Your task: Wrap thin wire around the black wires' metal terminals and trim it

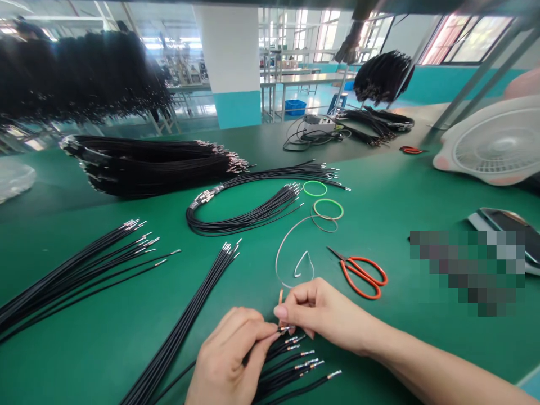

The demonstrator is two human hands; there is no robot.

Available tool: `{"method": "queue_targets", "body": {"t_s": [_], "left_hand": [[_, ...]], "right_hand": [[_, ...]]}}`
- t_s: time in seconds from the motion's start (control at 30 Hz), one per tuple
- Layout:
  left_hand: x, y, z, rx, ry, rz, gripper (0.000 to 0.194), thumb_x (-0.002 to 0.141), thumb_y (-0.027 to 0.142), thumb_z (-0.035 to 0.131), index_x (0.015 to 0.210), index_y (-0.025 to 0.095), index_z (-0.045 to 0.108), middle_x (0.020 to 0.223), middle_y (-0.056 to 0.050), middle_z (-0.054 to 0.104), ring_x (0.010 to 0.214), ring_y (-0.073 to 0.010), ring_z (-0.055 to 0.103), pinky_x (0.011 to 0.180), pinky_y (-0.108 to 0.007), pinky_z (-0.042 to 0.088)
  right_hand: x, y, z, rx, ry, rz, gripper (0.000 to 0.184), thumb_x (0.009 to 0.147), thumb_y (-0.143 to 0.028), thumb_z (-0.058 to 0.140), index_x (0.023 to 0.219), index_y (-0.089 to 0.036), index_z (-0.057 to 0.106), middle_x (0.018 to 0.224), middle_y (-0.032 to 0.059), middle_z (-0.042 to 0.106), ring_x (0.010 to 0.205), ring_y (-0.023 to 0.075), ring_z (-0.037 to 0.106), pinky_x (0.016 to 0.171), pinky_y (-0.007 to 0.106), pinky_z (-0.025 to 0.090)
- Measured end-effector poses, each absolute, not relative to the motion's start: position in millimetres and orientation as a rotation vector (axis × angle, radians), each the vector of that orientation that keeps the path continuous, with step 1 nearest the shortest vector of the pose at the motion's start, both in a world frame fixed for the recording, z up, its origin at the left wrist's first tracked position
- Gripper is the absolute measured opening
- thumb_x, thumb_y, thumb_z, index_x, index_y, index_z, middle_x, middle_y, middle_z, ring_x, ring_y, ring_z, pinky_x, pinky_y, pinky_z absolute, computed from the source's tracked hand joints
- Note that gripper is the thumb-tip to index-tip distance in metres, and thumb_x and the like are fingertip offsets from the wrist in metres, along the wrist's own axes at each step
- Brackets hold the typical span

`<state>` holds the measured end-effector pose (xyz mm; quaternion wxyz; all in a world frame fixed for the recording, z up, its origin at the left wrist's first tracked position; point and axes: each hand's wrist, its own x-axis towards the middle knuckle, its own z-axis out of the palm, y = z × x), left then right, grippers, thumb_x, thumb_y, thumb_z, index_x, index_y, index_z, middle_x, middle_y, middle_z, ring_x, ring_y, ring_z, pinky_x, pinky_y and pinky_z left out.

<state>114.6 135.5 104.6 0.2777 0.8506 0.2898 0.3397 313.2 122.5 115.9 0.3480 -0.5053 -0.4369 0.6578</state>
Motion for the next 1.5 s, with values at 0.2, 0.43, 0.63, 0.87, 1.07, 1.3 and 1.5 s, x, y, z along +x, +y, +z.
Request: {"method": "queue_targets", "body": {"t_s": [0.2,0.43,0.63,0.87,1.07,1.3,1.5], "left_hand": [[113,136,107,2.344,0.699,0.924,0.023,0.088,-0.002,0.054,0.095,0.019,0.06,0.084,-0.001,0.064,0.078,-0.0117,0.058,0.071,-0.023,0.048],[109,137,105,2.375,0.679,0.838,0.025,0.09,-0.002,0.051,0.098,0.019,0.06,0.088,-0.001,0.065,0.081,-0.012,0.057,0.072,-0.023,0.047],[112,134,105,2.344,0.708,0.812,0.024,0.09,0.0,0.052,0.1,0.02,0.06,0.091,-0.001,0.065,0.084,-0.012,0.057,0.077,-0.024,0.046],[112,131,104,2.322,0.774,0.791,0.02,0.093,0.005,0.05,0.101,0.021,0.06,0.089,-0.002,0.064,0.082,-0.0135,0.059,0.075,-0.025,0.048],[116,131,100,2.289,0.786,0.733,0.019,0.094,0.01,0.048,0.1,0.021,0.061,0.088,-0.004,0.064,0.08,-0.0147,0.062,0.073,-0.026,0.05],[120,140,96,2.125,0.937,0.669,0.019,0.094,0.019,0.05,0.087,0.021,0.067,0.081,-0.003,0.065,0.073,-0.0146,0.063,0.066,-0.024,0.048],[121,150,91,1.916,1.107,0.604,0.021,0.088,0.031,0.058,0.082,0.022,0.075,0.075,-0.003,0.064,0.069,-0.0167,0.06,0.06,-0.026,0.045]], "right_hand": [[312,121,118,-1.268,-1.158,1.654,0.041,0.07,-0.053,0.076,0.062,-0.015,0.063,0.061,-0.0025,0.056,0.057,0.0089,0.043,0.052,0.022,0.031],[313,119,113,-1.283,-1.336,1.599,0.037,0.079,-0.052,0.067,0.072,-0.016,0.061,0.066,-0.0017,0.056,0.061,0.0115,0.044,0.059,0.024,0.037],[315,117,114,-1.337,-1.586,1.365,0.027,0.091,-0.037,0.054,0.074,-0.016,0.059,0.072,-0.0003,0.057,0.065,0.0121,0.047,0.06,0.024,0.038],[314,117,116,-1.318,-1.697,1.217,0.026,0.093,-0.032,0.052,0.072,-0.016,0.058,0.071,0.0002,0.059,0.063,0.0119,0.05,0.058,0.024,0.04],[314,118,115,-1.299,-1.775,1.115,0.026,0.093,-0.03,0.053,0.072,-0.017,0.061,0.072,0.001,0.06,0.066,0.0131,0.054,0.062,0.024,0.042],[324,127,113,-1.325,-1.825,1.208,0.028,0.095,-0.034,0.051,0.08,-0.017,0.067,0.078,0.0028,0.065,0.073,0.0149,0.059,0.066,0.025,0.045],[323,132,114,-1.294,-1.934,1.088,0.02,0.091,-0.03,0.057,0.084,-0.016,0.069,0.084,0.0046,0.068,0.077,0.0162,0.062,0.071,0.026,0.048]]}}
